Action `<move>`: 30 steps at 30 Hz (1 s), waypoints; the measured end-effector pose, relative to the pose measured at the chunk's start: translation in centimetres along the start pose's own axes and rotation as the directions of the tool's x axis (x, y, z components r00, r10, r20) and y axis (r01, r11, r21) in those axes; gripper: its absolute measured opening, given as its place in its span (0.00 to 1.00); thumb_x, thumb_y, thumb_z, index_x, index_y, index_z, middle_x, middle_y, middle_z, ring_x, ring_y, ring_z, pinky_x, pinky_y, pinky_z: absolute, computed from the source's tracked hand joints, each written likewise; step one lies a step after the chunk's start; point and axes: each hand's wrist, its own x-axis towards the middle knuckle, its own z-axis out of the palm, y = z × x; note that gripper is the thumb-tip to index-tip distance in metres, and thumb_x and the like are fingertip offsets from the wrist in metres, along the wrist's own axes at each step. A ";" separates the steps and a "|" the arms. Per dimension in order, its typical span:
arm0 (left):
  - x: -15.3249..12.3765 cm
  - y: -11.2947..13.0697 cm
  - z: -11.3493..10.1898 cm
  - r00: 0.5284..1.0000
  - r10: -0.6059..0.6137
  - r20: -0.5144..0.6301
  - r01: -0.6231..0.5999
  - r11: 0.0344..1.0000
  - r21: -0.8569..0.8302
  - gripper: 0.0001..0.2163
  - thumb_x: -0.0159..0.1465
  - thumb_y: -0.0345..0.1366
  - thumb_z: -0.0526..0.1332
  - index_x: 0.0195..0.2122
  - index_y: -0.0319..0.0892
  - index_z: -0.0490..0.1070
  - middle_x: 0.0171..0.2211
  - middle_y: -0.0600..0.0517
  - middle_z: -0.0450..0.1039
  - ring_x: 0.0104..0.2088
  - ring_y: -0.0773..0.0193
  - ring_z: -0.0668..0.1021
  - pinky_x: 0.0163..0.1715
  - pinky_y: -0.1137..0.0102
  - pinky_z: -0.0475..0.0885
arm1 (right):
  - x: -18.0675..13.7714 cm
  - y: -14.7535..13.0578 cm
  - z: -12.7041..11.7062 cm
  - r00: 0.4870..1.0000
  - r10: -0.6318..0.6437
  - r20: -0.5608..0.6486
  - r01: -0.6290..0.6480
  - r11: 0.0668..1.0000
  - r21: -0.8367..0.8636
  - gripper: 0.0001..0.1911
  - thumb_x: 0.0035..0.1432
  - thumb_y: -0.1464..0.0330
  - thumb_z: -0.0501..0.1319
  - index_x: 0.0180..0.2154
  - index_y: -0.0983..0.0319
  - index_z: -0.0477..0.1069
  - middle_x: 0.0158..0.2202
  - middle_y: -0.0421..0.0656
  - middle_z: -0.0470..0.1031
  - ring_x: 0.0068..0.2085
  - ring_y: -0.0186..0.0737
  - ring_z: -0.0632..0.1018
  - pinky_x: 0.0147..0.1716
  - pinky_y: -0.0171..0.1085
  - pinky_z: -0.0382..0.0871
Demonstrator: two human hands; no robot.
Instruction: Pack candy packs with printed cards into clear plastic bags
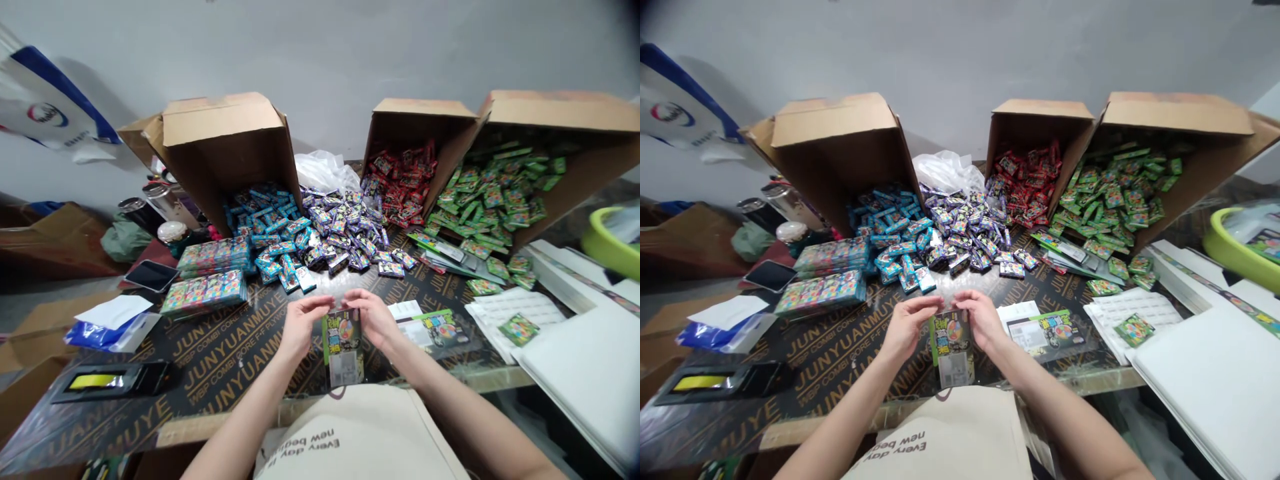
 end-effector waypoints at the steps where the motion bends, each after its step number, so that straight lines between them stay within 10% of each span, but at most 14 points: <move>1: -0.1 0.5 -0.3 0.998 0.049 0.033 -0.051 0.995 0.084 0.09 0.47 0.31 0.65 0.31 0.38 0.77 0.32 0.46 0.77 0.35 0.58 0.77 0.40 0.65 0.69 | -0.1 -0.3 -0.3 0.999 -0.033 0.017 0.033 0.999 -0.039 0.08 0.41 0.68 0.65 0.28 0.63 0.73 0.27 0.42 0.76 0.31 0.39 0.75 0.33 0.38 0.67; 6: -0.2 1.8 -1.1 0.984 0.160 0.079 -0.178 0.925 0.336 0.06 0.46 0.34 0.67 0.26 0.40 0.78 0.30 0.46 0.78 0.33 0.56 0.77 0.36 0.66 0.70 | -1.6 -1.3 -0.9 0.961 -0.258 0.102 0.278 0.902 -0.331 0.10 0.48 0.63 0.63 0.32 0.60 0.77 0.32 0.43 0.78 0.34 0.42 0.76 0.37 0.40 0.68; 14: 0.3 2.3 -1.6 0.985 0.089 0.150 -0.140 0.915 0.379 0.05 0.46 0.32 0.65 0.25 0.38 0.76 0.24 0.48 0.76 0.26 0.60 0.76 0.31 0.68 0.69 | -1.6 -2.1 -0.4 0.947 -0.247 0.206 0.316 0.835 -0.451 0.10 0.50 0.62 0.61 0.30 0.63 0.74 0.25 0.42 0.75 0.23 0.35 0.72 0.24 0.34 0.65; 22: -1.1 2.5 -1.8 0.904 0.296 0.308 -0.426 0.669 0.609 0.03 0.51 0.33 0.62 0.24 0.42 0.76 0.31 0.47 0.76 0.33 0.59 0.76 0.36 0.66 0.69 | -3.7 -0.6 -2.3 0.860 -0.378 0.343 0.511 0.643 -0.571 0.14 0.54 0.66 0.58 0.44 0.56 0.71 0.46 0.44 0.72 0.47 0.44 0.72 0.45 0.42 0.66; 30: -0.5 1.0 -5.0 0.934 0.356 -0.027 -0.281 0.780 0.559 0.06 0.49 0.36 0.65 0.24 0.38 0.74 0.27 0.49 0.75 0.30 0.62 0.76 0.31 0.69 0.71 | 2.3 1.5 0.9 0.864 -0.342 0.369 0.497 0.701 -0.511 0.22 0.58 0.63 0.53 0.55 0.57 0.58 0.40 0.43 0.74 0.39 0.39 0.75 0.39 0.38 0.68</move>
